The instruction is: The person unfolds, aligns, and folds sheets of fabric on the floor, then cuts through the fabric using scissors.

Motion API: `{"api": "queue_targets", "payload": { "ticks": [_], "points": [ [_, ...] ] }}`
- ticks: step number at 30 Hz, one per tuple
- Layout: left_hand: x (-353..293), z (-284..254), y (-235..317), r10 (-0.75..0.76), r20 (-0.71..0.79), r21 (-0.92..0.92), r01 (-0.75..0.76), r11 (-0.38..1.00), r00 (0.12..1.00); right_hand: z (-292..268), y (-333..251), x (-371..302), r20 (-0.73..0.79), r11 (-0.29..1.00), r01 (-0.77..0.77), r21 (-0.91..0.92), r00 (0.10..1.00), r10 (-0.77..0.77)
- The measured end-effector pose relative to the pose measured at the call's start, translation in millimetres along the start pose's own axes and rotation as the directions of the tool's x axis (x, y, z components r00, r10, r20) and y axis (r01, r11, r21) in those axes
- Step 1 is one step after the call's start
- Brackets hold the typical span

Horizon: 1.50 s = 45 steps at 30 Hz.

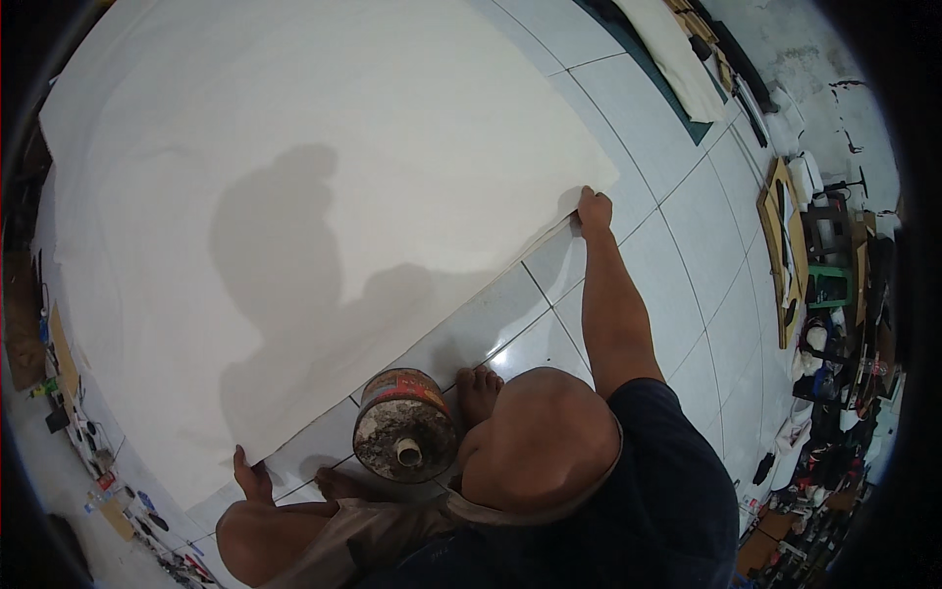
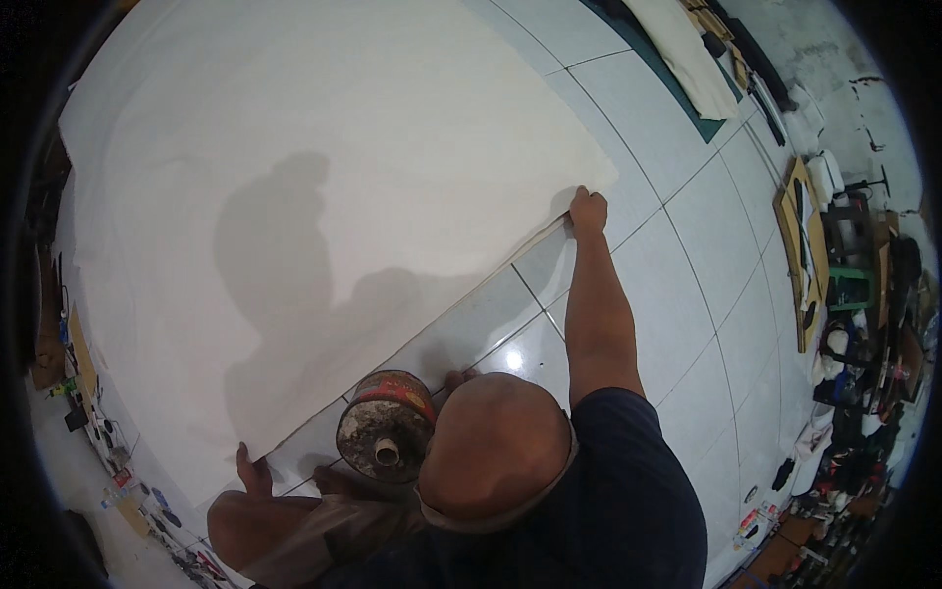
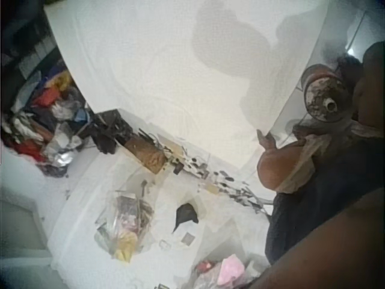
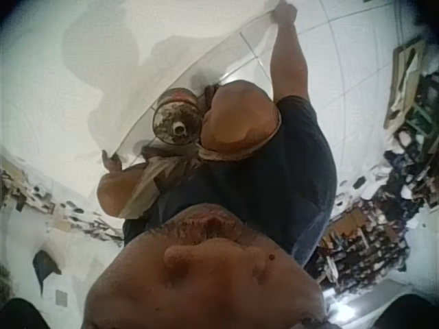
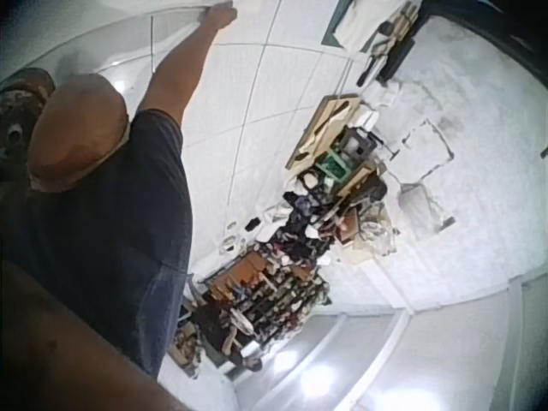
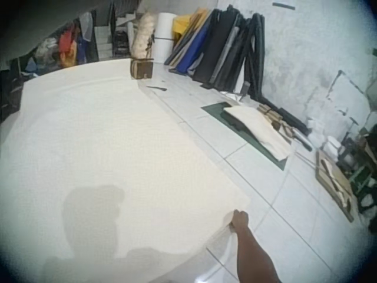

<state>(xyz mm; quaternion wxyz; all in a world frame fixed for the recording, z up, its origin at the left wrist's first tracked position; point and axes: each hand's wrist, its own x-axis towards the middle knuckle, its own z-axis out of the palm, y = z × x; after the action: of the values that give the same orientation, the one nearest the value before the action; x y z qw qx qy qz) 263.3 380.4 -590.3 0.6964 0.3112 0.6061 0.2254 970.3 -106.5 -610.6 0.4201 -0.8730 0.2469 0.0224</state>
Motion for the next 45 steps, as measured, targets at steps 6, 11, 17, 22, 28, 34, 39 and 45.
{"api": "queue_targets", "payload": {
  "ticks": [6,11,17,22,28,34,39,45],
  "points": [
    [7,-11,4,0.043,0.082,-0.060,-0.038,0.997,0.996,12,-1,-6,-0.059,0.989,0.009,-0.145,0.998,-0.018],
    [16,-13,-8,0.035,0.066,-0.058,-0.032,0.998,0.997,-7,-7,4,-0.036,0.975,-0.004,-0.220,0.999,-0.004],
    [10,-4,-10,0.019,0.061,-0.084,-0.014,0.996,0.998,-23,10,31,0.038,0.825,0.181,-0.536,0.981,-0.191],
    [1,-24,13,0.091,-0.022,-0.018,-0.091,0.996,0.996,29,48,36,0.238,0.936,0.124,-0.330,0.970,-0.044],
    [23,9,-24,-0.020,0.088,-0.123,0.030,0.992,0.996,-49,16,79,0.047,0.742,0.193,-0.642,0.976,-0.214],
    [9,-8,-7,0.015,-0.059,-0.162,-0.024,0.987,0.998,19,-51,-178,0.468,0.319,0.912,-0.260,0.408,-0.784],
    [18,-12,-18,0.060,-0.183,-0.153,-0.089,0.984,0.981,49,-25,-317,0.759,-0.048,0.995,0.082,-0.093,-0.645],
    [-22,26,9,0.148,-0.140,-0.315,-0.186,0.931,0.979,51,-36,-327,0.878,-0.052,0.985,0.166,-0.171,-0.447]
  ]
}}
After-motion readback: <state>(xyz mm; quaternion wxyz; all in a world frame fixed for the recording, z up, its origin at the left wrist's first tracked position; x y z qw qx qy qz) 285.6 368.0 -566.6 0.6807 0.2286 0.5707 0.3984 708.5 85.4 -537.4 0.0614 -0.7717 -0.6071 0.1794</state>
